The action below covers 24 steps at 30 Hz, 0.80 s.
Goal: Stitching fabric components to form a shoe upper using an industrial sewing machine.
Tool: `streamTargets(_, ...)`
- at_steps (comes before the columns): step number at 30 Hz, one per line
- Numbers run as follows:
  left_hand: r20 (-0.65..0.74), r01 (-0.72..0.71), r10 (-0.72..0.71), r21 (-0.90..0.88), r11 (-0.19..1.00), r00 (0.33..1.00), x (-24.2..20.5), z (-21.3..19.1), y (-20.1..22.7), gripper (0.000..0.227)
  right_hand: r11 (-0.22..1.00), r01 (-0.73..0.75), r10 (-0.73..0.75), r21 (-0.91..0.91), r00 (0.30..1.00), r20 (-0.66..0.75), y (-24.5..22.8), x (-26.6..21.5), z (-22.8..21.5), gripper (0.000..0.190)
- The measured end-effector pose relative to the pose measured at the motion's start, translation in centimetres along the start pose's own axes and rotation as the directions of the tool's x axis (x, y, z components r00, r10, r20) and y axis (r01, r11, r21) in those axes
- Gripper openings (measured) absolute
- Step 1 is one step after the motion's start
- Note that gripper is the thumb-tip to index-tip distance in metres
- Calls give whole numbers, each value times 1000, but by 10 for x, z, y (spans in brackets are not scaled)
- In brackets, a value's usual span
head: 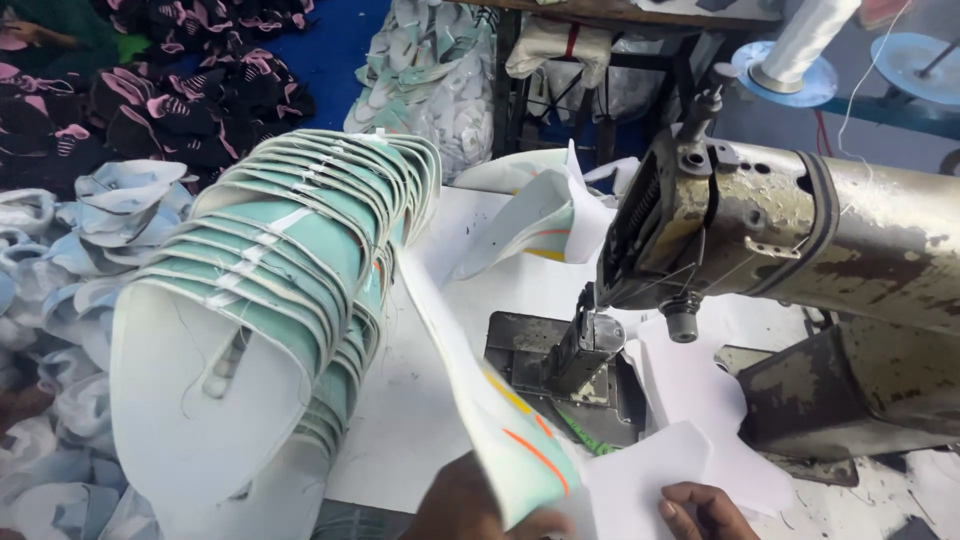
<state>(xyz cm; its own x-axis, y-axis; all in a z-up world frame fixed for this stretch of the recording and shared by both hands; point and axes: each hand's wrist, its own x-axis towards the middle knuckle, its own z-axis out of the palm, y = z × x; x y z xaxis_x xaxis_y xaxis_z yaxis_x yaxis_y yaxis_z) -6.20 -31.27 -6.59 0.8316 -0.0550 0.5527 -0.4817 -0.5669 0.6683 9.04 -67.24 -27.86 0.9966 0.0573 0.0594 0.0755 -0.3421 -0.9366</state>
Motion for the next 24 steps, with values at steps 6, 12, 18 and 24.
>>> streamTargets(6, 189, 116, -108, -32, 993, 976, 1, 43, -74, 32, 997, 13, -14, -81, 1000, -22, -81, -14, -5, 11)
streamTargets(12, 53, 772, -770, -8, 636, 635, -10, 87, -162, 42, 969, -192, 205, -158, 976, 75, -119, -19, 2, 25)
streamTargets(18, 318, 780, -864, -613, 127, 390, 41, 49, -179, 41, 968, -227, 237, -108, 967, 91, -184, -8, 15, 17)
streamTargets(24, 387, 686, -856, -725, -54, 342, 52, 30, -157, 48, 959, -272, 283, -83, 943, 174, -172, -18, 21, 24)
